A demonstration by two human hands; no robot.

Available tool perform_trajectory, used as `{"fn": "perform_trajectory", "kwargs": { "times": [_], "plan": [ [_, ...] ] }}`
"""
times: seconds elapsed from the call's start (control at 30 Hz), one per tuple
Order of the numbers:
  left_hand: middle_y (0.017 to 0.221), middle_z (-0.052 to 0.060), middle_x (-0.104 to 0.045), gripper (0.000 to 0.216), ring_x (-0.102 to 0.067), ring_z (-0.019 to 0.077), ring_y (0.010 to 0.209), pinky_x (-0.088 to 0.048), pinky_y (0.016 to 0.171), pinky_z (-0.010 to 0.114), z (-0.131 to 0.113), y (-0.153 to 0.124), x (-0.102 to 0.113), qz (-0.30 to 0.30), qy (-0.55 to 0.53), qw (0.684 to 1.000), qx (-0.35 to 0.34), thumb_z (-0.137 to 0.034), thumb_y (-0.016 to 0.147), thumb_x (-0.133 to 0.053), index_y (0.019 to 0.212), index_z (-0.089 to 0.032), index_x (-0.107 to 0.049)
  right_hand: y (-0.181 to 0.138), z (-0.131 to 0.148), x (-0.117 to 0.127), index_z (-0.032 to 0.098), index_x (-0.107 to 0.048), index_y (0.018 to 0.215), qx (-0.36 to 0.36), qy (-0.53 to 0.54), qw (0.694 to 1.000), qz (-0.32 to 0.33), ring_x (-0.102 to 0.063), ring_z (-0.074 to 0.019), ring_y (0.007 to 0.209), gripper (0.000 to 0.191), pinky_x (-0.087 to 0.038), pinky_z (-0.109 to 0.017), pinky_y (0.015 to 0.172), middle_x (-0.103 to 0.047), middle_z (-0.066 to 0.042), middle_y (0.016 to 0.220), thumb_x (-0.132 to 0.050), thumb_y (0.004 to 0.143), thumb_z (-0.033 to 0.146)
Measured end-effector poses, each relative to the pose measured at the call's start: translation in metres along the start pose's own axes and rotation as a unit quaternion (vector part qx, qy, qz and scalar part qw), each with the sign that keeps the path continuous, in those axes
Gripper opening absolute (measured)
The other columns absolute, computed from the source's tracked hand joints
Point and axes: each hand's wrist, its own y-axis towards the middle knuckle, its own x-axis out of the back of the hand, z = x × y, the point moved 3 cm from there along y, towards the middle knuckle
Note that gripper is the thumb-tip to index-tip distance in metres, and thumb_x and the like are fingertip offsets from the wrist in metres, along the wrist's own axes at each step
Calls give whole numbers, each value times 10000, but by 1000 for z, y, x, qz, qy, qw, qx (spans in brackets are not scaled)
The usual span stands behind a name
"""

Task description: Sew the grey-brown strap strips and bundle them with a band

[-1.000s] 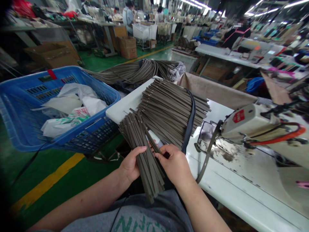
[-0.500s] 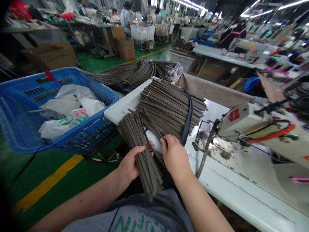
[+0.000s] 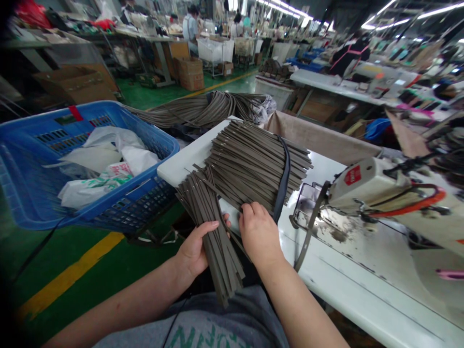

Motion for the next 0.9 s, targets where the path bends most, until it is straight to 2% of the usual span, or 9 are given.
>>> {"fn": "perform_trajectory", "kwargs": {
  "times": [0.17,0.3,0.43,0.57,0.67,0.7,0.77,0.8,0.9],
  "plan": [
    [851,99,-771,355,-710,182,717,-597,738,301,2,-3,0,-3,0,1000,-13,-213,684,-853,995,-80,-746,-13,19,11,180,-610,1186,0,38,996,82,-730,-230,757,203,-515,-333,620,-726,-84,1038,-490,1022,189],
    [942,82,-791,373,-741,201,842,-604,864,320,3,-1,3,3,-24,1000,-8,-185,684,-866,1034,-117,-756,-23,38,17,74,-492,1428,81,12,988,132,-741,-264,826,448,-565,-366,701,-737,-151,1097,-473,983,115],
    [965,73,-794,361,-743,189,893,-595,878,271,3,2,5,-9,-25,999,-33,-146,647,-886,987,-122,-769,-28,51,21,36,-548,1408,97,-21,983,157,-722,-313,910,511,-584,-404,751,-730,-210,1142,-528,900,84],
    [877,60,-783,342,-725,161,777,-593,776,240,5,5,7,-57,-9,997,-46,-149,591,-902,904,-110,-768,-22,42,23,97,-612,1363,94,65,984,137,-705,-283,981,402,-572,-400,880,-748,-159,1127,-511,994,216],
    [823,63,-766,321,-710,164,735,-595,742,262,5,4,7,-56,-7,998,-39,-179,586,-898,862,-97,-757,-10,17,21,187,-750,1040,68,143,983,96,-690,-235,937,353,-548,-358,912,-743,-96,967,-423,1069,319],
    [819,67,-762,321,-710,170,740,-596,738,272,5,3,7,-45,-10,998,-36,-190,591,-894,862,-96,-753,-5,5,19,179,-749,979,41,131,989,56,-679,-247,939,352,-545,-372,915,-730,-107,957,-433,1064,308],
    [818,69,-755,330,-707,175,748,-594,717,278,3,1,6,-20,-19,999,-32,-201,603,-886,882,-100,-744,1,-15,14,129,-721,1118,-6,65,998,-13,-643,-311,1021,249,-533,-445,952,-707,-158,1072,-546,1007,267],
    [815,65,-751,334,-703,171,741,-591,702,276,3,0,6,-11,-25,999,-30,-202,609,-882,895,-106,-739,3,-22,10,95,-687,1209,-17,32,999,-25,-625,-343,1050,295,-528,-479,962,-692,-184,1123,-602,970,247],
    [816,45,-739,353,-694,157,736,-594,707,277,0,-1,8,1,-49,998,-31,-180,619,-868,938,-121,-728,3,-34,-4,58,-639,1290,-28,12,999,-13,-620,-362,1046,398,-532,-498,963,-683,-198,1127,-662,921,205]
  ]
}}
